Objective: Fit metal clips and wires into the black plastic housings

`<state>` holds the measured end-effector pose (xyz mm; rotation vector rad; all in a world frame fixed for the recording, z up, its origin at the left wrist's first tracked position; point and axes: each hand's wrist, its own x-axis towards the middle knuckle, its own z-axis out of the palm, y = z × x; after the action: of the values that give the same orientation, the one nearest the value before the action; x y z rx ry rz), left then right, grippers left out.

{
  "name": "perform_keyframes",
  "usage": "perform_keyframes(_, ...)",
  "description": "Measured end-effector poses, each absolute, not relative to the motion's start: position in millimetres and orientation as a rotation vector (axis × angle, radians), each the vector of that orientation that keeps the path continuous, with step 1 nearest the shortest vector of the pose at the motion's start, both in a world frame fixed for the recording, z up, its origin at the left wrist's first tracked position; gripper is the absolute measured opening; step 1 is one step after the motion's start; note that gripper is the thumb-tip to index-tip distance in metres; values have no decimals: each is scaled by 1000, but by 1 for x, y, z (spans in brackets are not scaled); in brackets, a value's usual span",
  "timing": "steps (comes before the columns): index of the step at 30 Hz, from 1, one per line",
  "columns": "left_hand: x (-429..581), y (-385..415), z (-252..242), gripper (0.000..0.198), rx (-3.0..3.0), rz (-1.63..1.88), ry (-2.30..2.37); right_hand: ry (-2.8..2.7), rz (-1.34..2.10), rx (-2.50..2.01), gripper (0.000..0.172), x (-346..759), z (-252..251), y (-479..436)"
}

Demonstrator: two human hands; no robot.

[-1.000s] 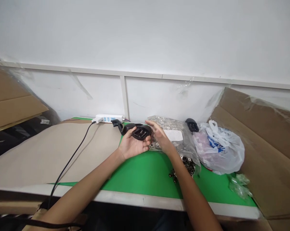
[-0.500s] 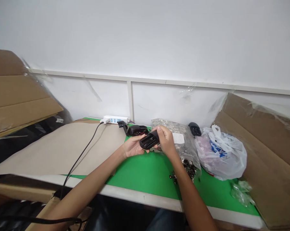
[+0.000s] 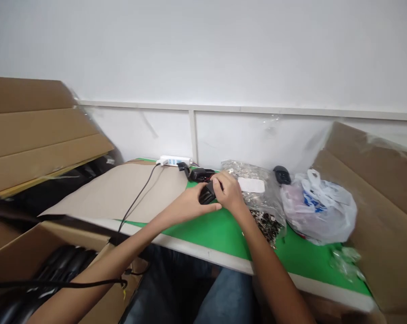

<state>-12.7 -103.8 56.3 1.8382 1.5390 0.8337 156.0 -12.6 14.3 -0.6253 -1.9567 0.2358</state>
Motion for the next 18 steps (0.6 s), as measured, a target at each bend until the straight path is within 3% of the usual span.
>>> perform_keyframes(2, -18, -116, 44, 81, 1856, 841, 1627, -2065, 181, -550, 39, 148, 10, -23)
perform_keyframes(5, -38, -144, 27, 68, 1824, 847, 1633, -2155, 285, -410, 38, 138, 3, -34)
perform_keyframes(10, -110, -235, 10, 63, 1692, 1010, 1868, -2133, 321, -435, 37, 136, -2, -34)
perform_keyframes(14, -198, -332, -8, 75, 1237, 1178, 2402, -2118, 259, -495, 38, 136, -5, -30)
perform_keyframes(18, -237, -428, -11, 87, 769, 978, 2852, -2157, 239, -504, 40, 130, -13, -34)
